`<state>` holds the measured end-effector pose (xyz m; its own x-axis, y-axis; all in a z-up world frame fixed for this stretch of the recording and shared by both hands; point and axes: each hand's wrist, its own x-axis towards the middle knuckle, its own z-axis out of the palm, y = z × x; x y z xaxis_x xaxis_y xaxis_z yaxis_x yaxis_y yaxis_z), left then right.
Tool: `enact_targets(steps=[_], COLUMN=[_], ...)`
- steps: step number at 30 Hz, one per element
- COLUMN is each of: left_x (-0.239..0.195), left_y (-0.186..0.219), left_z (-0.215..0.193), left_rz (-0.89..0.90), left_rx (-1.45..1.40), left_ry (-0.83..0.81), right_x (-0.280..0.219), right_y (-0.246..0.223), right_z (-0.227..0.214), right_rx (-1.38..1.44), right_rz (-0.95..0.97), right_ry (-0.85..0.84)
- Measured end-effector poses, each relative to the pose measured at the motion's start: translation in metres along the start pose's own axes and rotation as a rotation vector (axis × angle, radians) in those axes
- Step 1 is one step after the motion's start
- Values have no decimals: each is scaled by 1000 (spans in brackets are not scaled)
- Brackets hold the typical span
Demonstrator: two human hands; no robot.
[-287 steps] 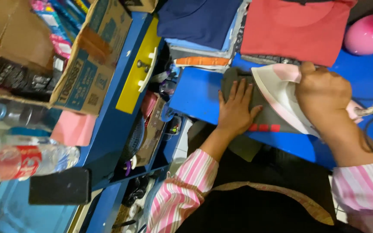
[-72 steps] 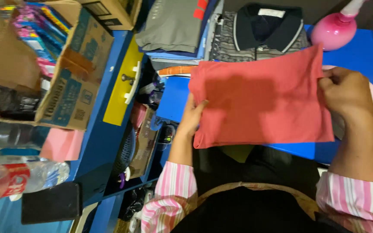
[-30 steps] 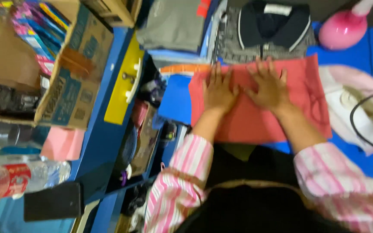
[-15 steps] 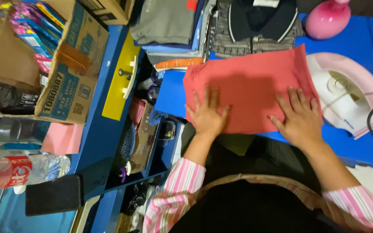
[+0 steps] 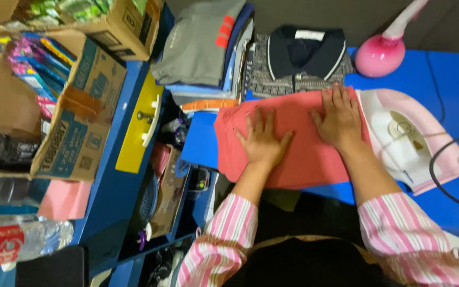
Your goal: The person irons several folded t-shirts on a blue ironing board. They use a pink spray bottle to mist the fabric before ironing with a white iron. The person handles a dark blue t-shirt, a grey t-shirt, and a red t-shirt, smoothing them out and ironing them one by one.
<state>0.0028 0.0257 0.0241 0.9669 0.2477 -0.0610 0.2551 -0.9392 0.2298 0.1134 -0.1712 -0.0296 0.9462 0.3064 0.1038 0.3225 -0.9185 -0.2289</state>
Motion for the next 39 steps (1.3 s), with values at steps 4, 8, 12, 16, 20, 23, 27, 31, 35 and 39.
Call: enact_targets(steps=[4,8,12,16,20,23,27,31,35,39], left_x=[12,25,34,51,51,44,5,9,11,2], left_y=[-14,-22,6,5,4,-22,-80,-123,-121,-117], left_z=[18,40,49,37,25,26,44,73,66,59], left_rz=[-60,-27,293,60,-58,-26,252,163,135,118], left_rx=[-48,-37,-38,65,84,-17,-120,-153,-99,-130], left_ry=[118,210,441,96,-19,-23,296,454,454,403], right_x=[5,1,-17,7,0,-2,-9,16,67,87], right_y=[-7,-19,-70,-51,-61,-63,-63,-96,-163,-170], right_z=[-7,-12,-29,-6,-27,-30,-17,46,38,75], right_rx=[-19,73,20,-129,-71,-38,70,163,308,325], right_rz=[112,152,-149,-27,100,74,27,-520,-396,-319], right_ry=[-18,11,10,-191,-247,-216,-113,349,122,283])
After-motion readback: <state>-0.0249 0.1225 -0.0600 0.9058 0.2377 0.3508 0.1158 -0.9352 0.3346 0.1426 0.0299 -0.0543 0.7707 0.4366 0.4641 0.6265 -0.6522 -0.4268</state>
